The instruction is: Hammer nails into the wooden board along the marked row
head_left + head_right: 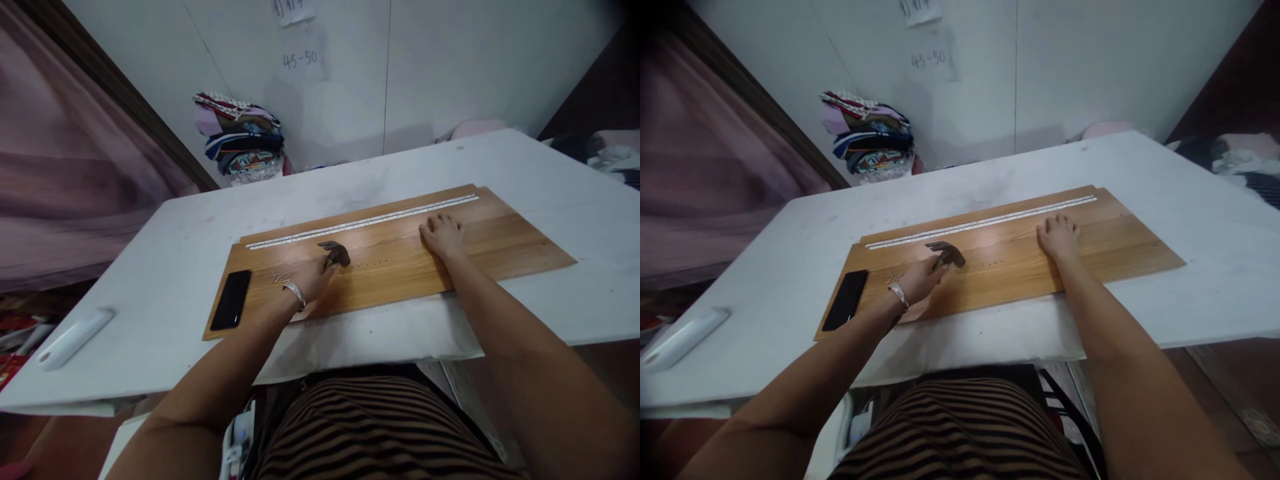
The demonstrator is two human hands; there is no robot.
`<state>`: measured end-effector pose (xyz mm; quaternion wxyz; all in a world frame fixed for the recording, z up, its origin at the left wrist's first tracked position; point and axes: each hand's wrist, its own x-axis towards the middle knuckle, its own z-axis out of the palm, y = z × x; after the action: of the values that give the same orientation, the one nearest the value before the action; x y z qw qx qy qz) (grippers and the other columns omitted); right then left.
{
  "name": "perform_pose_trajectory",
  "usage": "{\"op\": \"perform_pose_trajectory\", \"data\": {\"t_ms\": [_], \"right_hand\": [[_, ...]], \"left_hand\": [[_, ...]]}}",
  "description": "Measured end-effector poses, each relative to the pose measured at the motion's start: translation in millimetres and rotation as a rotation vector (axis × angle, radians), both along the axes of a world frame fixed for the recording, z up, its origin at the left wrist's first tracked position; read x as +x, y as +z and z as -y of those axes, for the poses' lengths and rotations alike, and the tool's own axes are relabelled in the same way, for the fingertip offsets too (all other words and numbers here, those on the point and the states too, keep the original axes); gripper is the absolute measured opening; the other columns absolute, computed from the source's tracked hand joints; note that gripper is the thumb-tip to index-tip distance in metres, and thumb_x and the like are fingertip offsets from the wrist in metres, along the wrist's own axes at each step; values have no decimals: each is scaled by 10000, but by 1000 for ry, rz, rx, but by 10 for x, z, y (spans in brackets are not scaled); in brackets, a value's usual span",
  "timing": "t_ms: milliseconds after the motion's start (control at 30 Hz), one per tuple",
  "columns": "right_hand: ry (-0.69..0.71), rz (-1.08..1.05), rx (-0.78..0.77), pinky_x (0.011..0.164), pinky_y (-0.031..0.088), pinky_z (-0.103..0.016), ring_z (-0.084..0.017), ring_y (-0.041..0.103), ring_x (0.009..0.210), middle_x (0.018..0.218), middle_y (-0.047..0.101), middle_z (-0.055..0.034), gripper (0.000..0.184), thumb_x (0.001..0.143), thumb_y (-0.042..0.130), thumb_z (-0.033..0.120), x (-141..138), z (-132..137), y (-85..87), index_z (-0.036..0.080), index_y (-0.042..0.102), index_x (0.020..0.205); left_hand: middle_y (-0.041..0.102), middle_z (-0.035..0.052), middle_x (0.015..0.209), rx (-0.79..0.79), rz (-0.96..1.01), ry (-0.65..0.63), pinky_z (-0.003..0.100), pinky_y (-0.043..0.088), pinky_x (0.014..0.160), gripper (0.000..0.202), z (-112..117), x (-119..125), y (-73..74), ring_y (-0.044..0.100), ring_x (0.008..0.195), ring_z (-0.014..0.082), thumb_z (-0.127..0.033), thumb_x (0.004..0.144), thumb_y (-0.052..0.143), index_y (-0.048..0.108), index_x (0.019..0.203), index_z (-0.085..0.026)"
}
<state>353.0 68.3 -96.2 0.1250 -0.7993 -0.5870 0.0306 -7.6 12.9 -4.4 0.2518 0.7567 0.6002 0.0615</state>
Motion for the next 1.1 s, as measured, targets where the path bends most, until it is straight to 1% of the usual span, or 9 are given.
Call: {"op": "perform_pose_trajectory", "data": {"t_ms": [133,400,633,900,1100], "right_hand": [[1,-2,-8,1103,329,-532,-343,442,1357,1448,578,-191,534,1030,320,464,-13,7,24,170,674,1301],[5,-16,11,1112,328,-535,-342,443,1363,1457,580,-190,534,1022,322,466,-11,13,10,169,679,1285],[-3,-26,23,1116,323,-538,-341,434,1378,1458,582,-185,523,1021,331,471,-11,10,-1,181,685,1276],[11,-13,12,1112,328,-537,-342,446,1363,1449,587,-189,533,1019,330,471,-2,7,2,170,680,1286],[4,-11,14,1114,333,-536,-343,450,1364,1455,581,-197,538,1019,327,462,-12,3,2,159,678,1292]], "left_hand": [[713,45,772,-9,25,-4,301,474,688,234,16,15,-29,674,713,213,-330,987,490,669,1014,-181],[721,63,798,-2,6,17,305,471,695,247,-7,-1,33,676,712,212,-339,997,484,664,985,-171],[708,45,761,3,26,-3,307,484,701,255,21,14,-15,674,713,214,-340,992,482,678,1030,-182],[719,58,792,6,1,8,307,478,707,266,4,-5,37,678,725,215,-347,998,474,672,1002,-170],[718,53,779,-2,-6,-5,311,488,717,240,13,17,2,675,716,213,-324,986,492,680,999,-176]]}}
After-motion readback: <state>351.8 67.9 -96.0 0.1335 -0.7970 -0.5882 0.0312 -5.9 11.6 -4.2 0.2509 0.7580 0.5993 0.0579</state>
